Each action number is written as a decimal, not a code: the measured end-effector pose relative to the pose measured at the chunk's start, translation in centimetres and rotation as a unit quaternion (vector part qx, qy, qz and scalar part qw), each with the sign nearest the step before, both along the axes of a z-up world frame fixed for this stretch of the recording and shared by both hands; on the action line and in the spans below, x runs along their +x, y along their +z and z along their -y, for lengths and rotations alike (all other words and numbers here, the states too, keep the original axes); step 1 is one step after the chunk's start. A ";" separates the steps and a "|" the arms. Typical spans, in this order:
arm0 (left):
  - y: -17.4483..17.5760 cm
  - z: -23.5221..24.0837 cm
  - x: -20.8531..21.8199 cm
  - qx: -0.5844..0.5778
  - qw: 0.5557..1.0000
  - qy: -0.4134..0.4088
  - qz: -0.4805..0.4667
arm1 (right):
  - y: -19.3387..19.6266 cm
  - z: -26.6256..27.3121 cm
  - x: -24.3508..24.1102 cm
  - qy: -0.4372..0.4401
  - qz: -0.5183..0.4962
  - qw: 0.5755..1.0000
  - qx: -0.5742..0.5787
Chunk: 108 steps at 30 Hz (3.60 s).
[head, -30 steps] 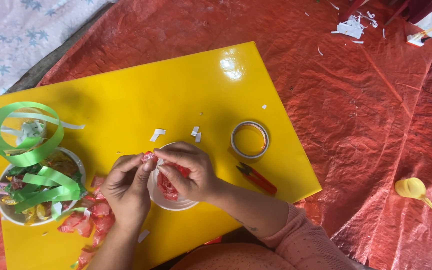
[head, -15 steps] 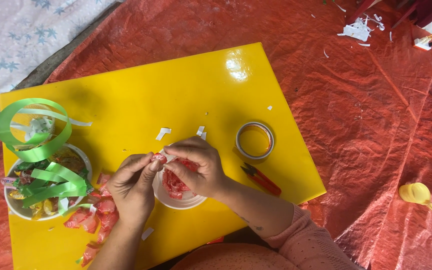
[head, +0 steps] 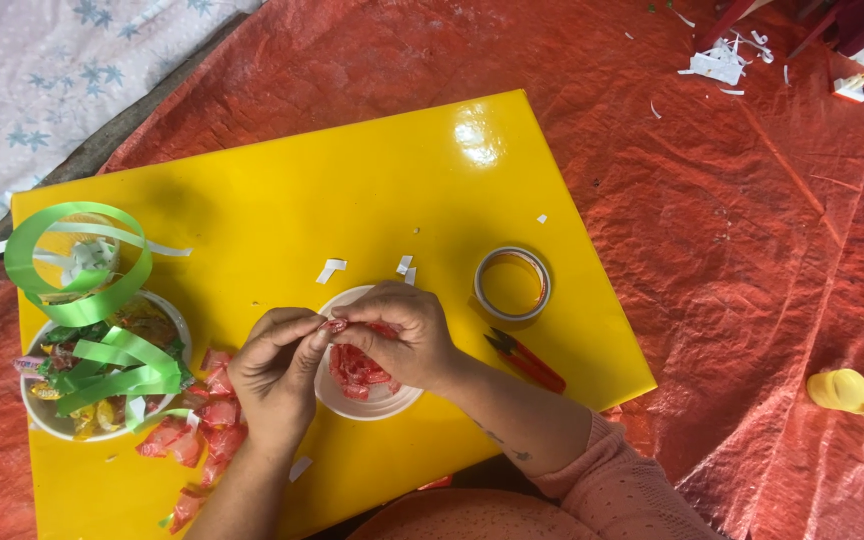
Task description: Assembling a decorative red paper flower using paper petals and double-sided tape.
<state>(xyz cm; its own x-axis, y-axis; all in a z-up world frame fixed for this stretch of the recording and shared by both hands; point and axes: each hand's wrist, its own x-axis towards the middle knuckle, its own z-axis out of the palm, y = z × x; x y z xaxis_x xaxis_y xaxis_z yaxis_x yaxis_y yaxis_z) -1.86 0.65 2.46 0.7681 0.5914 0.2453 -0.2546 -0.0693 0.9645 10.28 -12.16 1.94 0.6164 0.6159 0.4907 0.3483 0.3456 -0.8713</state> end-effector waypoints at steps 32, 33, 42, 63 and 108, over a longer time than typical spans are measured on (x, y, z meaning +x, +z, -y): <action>-0.5 0.5 0.1 0.035 0.998 0.039 0.031 | 0.5 0.0 -0.1 -0.001 0.020 1.000 0.000; -0.7 0.5 0.0 0.023 0.999 0.021 0.038 | 0.3 0.0 -0.1 -0.006 0.015 1.000 0.001; -1.3 0.2 0.3 -0.035 0.998 -0.003 0.058 | 0.2 -0.2 0.0 -0.023 0.046 0.999 0.016; -1.4 0.2 1.4 0.072 0.988 0.078 0.108 | 0.2 -1.2 0.7 -0.005 0.051 0.994 0.101; -0.8 0.7 1.0 -0.032 0.991 0.032 0.128 | -3.8 0.8 3.6 0.198 -0.145 0.969 0.006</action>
